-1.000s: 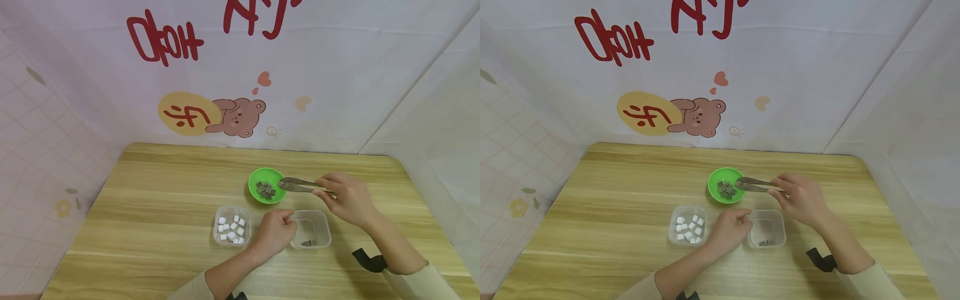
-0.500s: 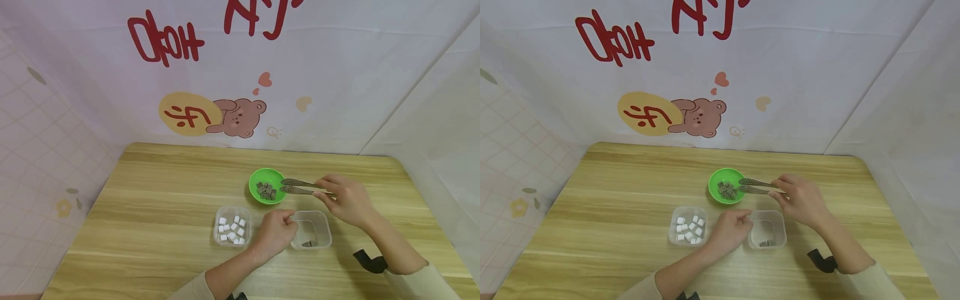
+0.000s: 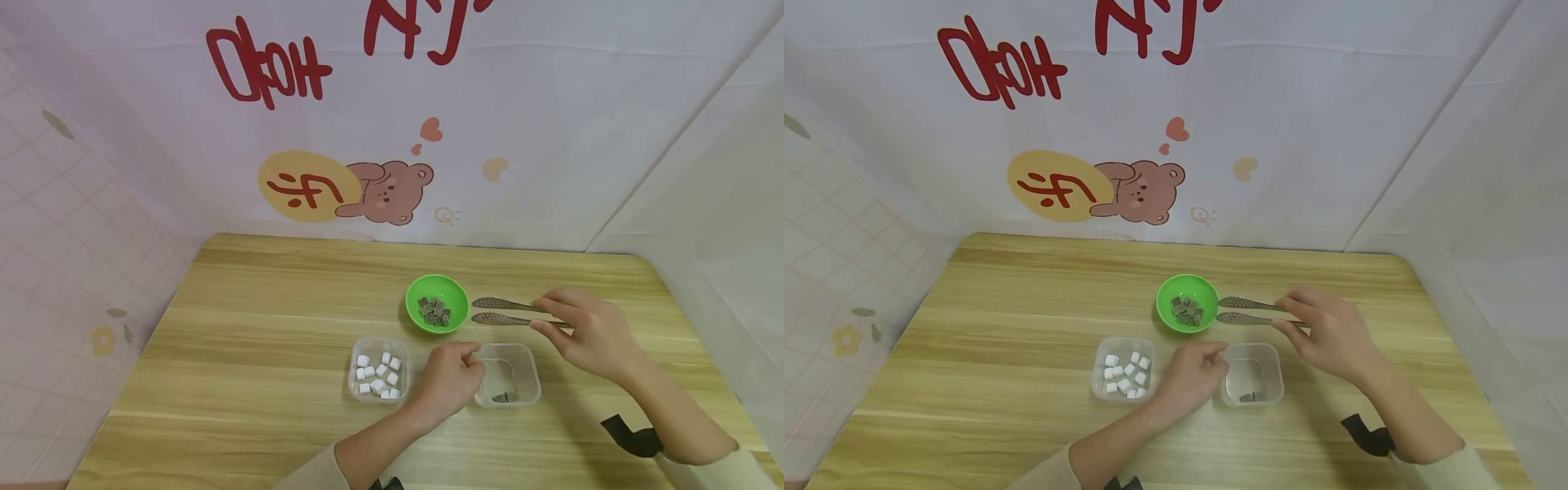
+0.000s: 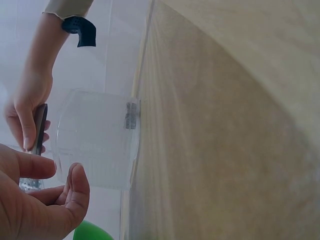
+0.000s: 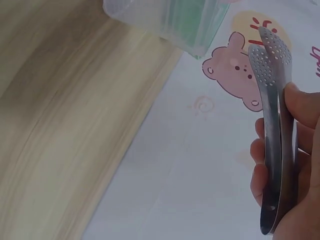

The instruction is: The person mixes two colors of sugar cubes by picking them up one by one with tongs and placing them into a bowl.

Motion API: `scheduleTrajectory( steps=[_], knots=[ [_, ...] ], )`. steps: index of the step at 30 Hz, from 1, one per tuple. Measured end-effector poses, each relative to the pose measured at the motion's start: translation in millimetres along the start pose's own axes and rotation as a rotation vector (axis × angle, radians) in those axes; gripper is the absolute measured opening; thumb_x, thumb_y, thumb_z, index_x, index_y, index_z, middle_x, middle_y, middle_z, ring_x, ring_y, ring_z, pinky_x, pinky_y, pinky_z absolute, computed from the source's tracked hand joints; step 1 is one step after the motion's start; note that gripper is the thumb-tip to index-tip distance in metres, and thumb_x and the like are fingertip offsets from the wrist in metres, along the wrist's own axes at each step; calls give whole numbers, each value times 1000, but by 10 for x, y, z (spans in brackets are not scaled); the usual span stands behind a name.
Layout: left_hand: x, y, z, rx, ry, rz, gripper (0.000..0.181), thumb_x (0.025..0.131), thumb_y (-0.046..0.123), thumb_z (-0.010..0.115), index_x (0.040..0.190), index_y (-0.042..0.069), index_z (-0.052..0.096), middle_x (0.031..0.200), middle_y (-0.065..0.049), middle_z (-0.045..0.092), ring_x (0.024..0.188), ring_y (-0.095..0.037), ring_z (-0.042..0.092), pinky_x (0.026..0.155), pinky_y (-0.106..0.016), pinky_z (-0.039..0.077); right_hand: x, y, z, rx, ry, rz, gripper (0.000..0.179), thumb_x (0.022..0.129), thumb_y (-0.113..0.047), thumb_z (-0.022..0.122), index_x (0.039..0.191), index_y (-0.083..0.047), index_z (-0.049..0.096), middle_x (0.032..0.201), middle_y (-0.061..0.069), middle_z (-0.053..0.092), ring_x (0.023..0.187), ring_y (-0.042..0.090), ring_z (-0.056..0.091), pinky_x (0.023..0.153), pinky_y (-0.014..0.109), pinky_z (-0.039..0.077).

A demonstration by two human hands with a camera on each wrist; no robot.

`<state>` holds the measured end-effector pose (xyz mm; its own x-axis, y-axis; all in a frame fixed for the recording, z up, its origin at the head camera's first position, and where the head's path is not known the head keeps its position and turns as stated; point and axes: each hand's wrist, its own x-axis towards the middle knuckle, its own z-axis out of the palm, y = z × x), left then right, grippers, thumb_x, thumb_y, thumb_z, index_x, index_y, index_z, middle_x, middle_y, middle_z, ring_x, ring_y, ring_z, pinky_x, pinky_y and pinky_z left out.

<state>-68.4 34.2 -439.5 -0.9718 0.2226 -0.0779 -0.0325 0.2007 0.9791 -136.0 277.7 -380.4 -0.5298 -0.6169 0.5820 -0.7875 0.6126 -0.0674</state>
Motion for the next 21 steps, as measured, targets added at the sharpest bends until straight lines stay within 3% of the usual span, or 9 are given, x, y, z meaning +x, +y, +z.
scheduleTrajectory(
  steps=[11,21],
  knots=[
    [-2,5,-2,3,4,3,40,86,-1,57,123,-9,72,73,5,60,62,-2,49,56,-21,44,-98,21,-188,-13,-20,-47,56,106,-57,49,96,-10,79,92,0,73,65,17,67,51,28,49],
    [-13,13,-2,1,5,2,41,86,-1,57,124,-9,72,74,6,61,62,-2,50,57,-20,45,-149,32,-341,-38,-138,-60,60,106,-60,43,98,-14,80,93,-5,73,73,13,70,57,32,54]
  ],
)
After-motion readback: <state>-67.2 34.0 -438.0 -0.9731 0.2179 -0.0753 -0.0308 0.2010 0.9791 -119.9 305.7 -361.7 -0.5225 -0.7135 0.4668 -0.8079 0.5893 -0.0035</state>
